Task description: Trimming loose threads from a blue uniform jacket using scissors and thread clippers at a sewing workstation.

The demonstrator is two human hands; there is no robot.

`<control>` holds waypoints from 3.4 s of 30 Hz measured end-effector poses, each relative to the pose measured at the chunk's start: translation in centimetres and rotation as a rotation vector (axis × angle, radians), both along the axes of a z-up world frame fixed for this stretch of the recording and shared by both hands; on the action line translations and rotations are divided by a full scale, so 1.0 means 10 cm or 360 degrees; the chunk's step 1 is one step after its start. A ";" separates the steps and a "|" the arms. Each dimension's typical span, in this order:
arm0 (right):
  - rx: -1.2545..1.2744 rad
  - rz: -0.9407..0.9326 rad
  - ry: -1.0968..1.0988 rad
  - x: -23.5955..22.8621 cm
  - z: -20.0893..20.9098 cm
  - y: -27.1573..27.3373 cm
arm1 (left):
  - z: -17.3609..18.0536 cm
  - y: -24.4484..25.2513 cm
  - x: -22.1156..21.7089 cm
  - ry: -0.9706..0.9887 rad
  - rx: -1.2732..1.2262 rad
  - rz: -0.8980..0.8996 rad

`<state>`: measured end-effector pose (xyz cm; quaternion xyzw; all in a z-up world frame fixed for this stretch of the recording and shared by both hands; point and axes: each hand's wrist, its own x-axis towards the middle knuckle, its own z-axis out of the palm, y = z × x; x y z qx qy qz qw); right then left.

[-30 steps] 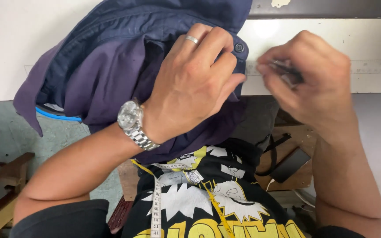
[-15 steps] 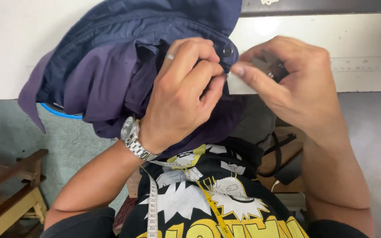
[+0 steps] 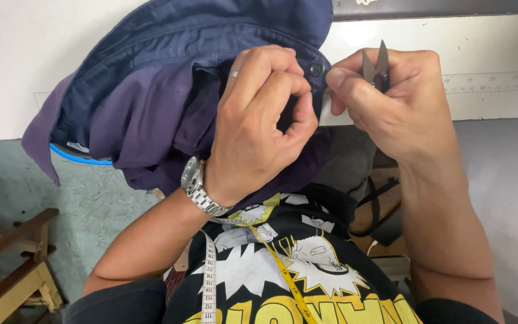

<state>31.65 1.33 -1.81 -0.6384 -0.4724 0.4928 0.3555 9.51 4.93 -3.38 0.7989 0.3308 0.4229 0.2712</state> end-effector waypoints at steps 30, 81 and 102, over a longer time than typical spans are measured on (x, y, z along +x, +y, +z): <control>0.1110 0.0497 -0.1461 1.09 -0.80 -0.03 | -0.23 0.00 -0.11 0.0420 0.0581 -0.0108; 0.0184 -0.0273 0.0703 -0.18 -0.04 -0.15 | 0.23 -0.27 -0.12 -0.0226 -0.0480 0.0066; 0.0203 -0.0133 0.0426 -0.05 0.07 -0.28 | 0.13 -0.27 0.01 -0.0096 -0.0183 0.0093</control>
